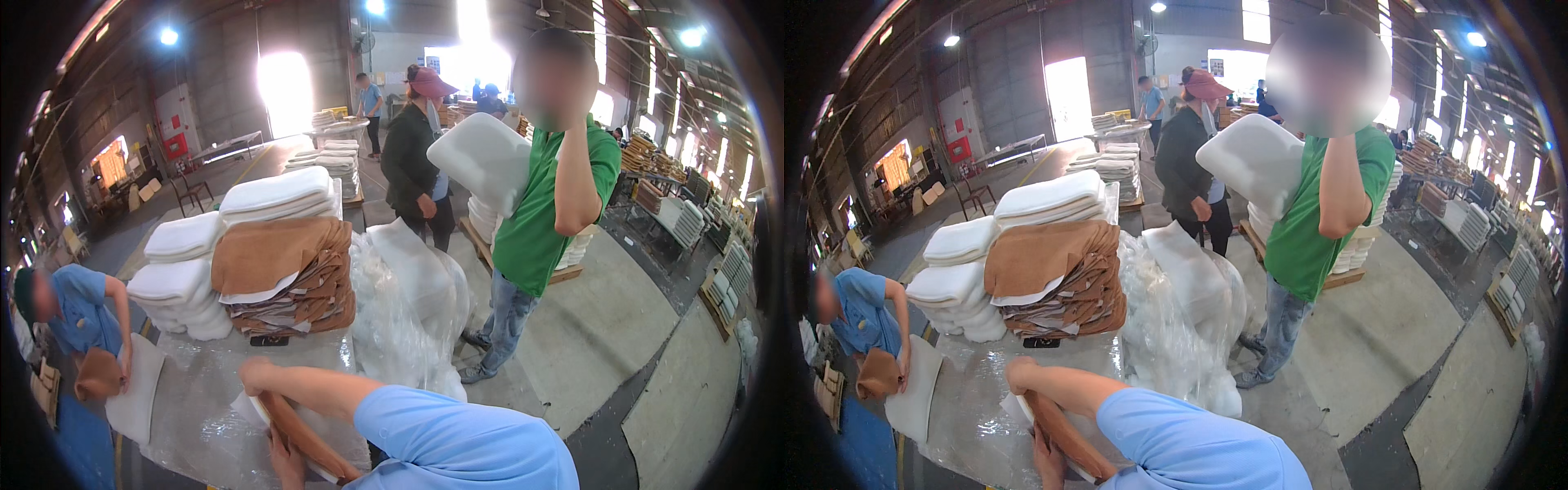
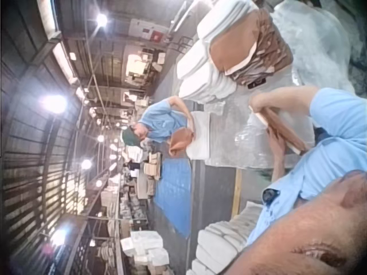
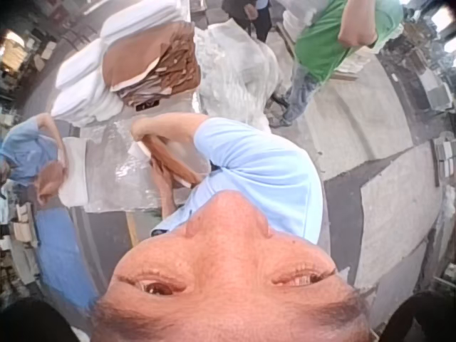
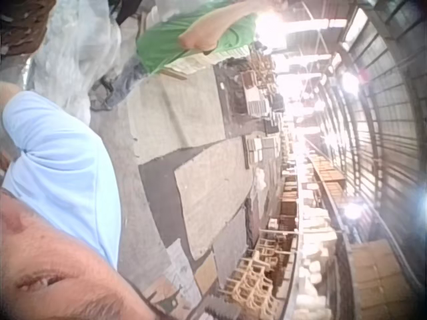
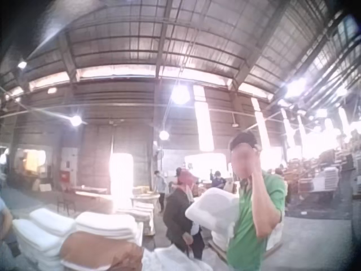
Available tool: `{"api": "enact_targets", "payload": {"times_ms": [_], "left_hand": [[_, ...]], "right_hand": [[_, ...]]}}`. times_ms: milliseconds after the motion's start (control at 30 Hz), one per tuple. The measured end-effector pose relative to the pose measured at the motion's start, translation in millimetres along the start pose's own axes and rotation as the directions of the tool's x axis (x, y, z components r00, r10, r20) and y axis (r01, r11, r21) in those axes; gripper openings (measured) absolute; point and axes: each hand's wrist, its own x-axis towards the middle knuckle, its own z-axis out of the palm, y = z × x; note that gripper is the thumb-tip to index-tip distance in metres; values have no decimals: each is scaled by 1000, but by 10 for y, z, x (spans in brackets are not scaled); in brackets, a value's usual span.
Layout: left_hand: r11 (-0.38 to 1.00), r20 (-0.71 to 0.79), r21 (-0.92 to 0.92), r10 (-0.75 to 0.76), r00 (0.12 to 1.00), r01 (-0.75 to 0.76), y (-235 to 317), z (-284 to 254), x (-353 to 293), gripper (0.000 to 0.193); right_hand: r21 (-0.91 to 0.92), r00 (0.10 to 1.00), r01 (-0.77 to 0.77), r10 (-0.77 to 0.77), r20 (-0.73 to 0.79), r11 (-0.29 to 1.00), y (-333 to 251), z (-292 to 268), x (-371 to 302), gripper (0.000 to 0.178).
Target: The person inserts white foam cushions into brown fabric covers at a work table. They repeatedly pick up a foam piece, slide it into a cover, adjust the edges, and place the finished unit on a stack. A coworker performs similar actions across the table.
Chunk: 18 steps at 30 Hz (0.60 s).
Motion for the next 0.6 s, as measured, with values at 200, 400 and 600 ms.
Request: {"api": "enact_targets", "payload": {"times_ms": [200, 400, 600], "left_hand": [[1000, 16, -15, 5, 1000, -5, 50, -29, 21, 63], [992, 40, -62, 110, 993, -107, -57, -159, 353, 73], [886, 22, -437, -164, 986, 157, -138, -241, 1492, 80]], "right_hand": [[-55, 990, -68, 61, -126, 996, -55, 74, 135, 25], [-133, 993, -4, -12, -114, 991, 139, -34, 305, 27], [-251, 998, 45, -32, 57, 967, 25, -152, 420, 30]]}}
